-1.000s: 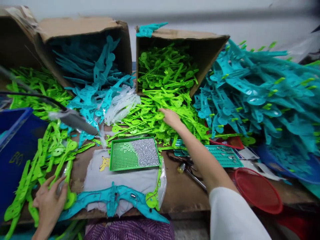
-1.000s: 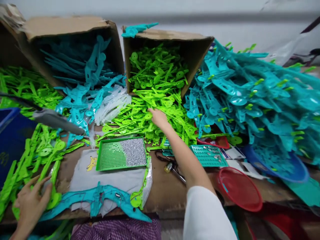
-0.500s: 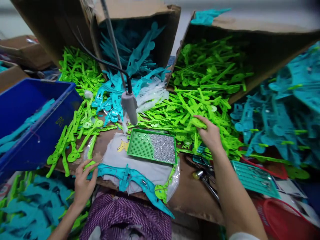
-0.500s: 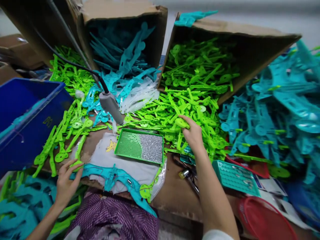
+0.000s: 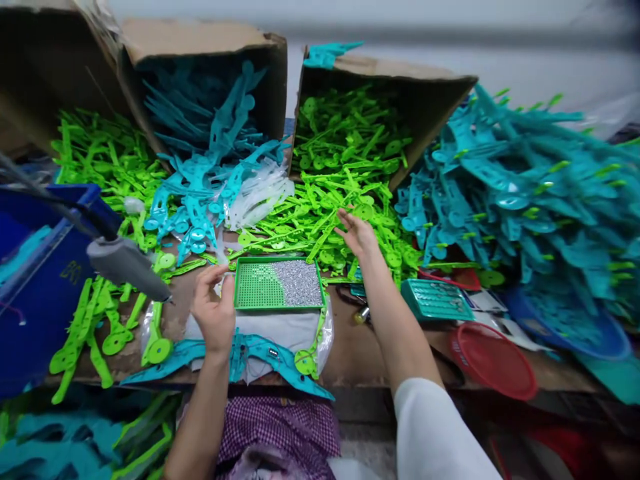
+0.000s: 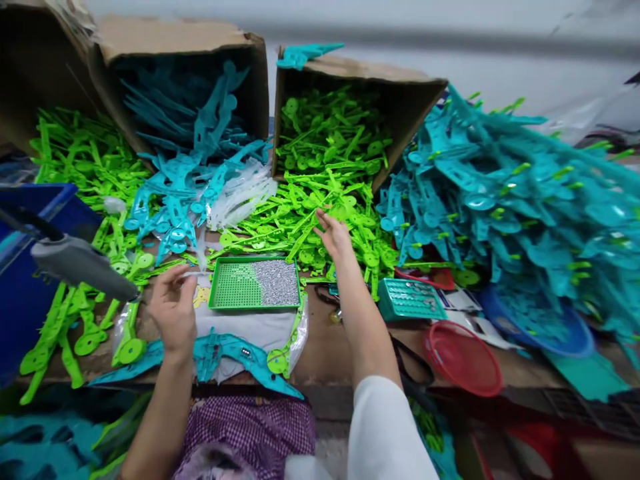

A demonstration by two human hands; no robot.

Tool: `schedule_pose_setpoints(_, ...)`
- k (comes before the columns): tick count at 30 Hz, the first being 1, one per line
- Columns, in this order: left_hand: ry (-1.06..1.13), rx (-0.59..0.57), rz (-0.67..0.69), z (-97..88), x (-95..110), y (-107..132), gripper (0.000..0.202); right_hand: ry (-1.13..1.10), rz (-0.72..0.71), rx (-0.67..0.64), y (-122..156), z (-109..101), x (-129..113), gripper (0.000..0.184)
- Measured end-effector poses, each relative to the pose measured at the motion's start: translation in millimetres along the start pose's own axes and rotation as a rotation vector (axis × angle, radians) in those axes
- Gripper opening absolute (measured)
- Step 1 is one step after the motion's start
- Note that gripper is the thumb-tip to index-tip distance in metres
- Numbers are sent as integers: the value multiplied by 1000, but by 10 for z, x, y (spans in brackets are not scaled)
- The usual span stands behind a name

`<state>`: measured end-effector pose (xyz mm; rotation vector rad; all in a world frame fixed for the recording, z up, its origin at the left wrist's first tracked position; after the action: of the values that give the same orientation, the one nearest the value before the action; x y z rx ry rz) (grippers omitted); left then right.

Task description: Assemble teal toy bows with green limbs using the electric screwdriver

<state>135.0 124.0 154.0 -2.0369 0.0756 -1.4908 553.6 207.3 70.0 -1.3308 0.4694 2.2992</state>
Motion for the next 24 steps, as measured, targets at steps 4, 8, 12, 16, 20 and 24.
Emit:
schedule_pose_setpoints(4, 81, -26, -71, 184, -26, 40, 18, -12, 9, -10, 126, 14, -26, 6)
schedule_pose_setpoints(8, 51, -166, -116, 325, -137, 153, 17, 5, 26, -32, 155, 1, -66, 8)
schedule_pose_setpoints(12, 99, -311, -186, 518, -129, 201, 19, 103, -113, -17, 324, 34, -268, 19)
schedule_pose_setpoints(16, 247, -561, -241, 765, 70, 392, 30, 701, -532, -160, 1202, 297, -475, 30)
schedule_pose_setpoints(20, 367, -1005, -394, 902, 160, 1113, 48, 1336, -921, -369, 2507, 514, -165, 45)
schedule_pose_setpoints(24, 450, -1179, -645, 809, 50, 1816, 58, 1512, -867, -353, 3166, 358, 93, 49)
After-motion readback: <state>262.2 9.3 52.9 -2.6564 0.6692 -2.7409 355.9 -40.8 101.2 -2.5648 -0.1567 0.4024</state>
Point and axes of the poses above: each hand's wrist, its own y-axis away from the middle knuckle, its own z-axis out of the palm, x = y × z, the point moved 8 cm from there along -y, towards the middle knuckle, and after that the axes turned 7 degrees about -y, right-handed, at the moved point
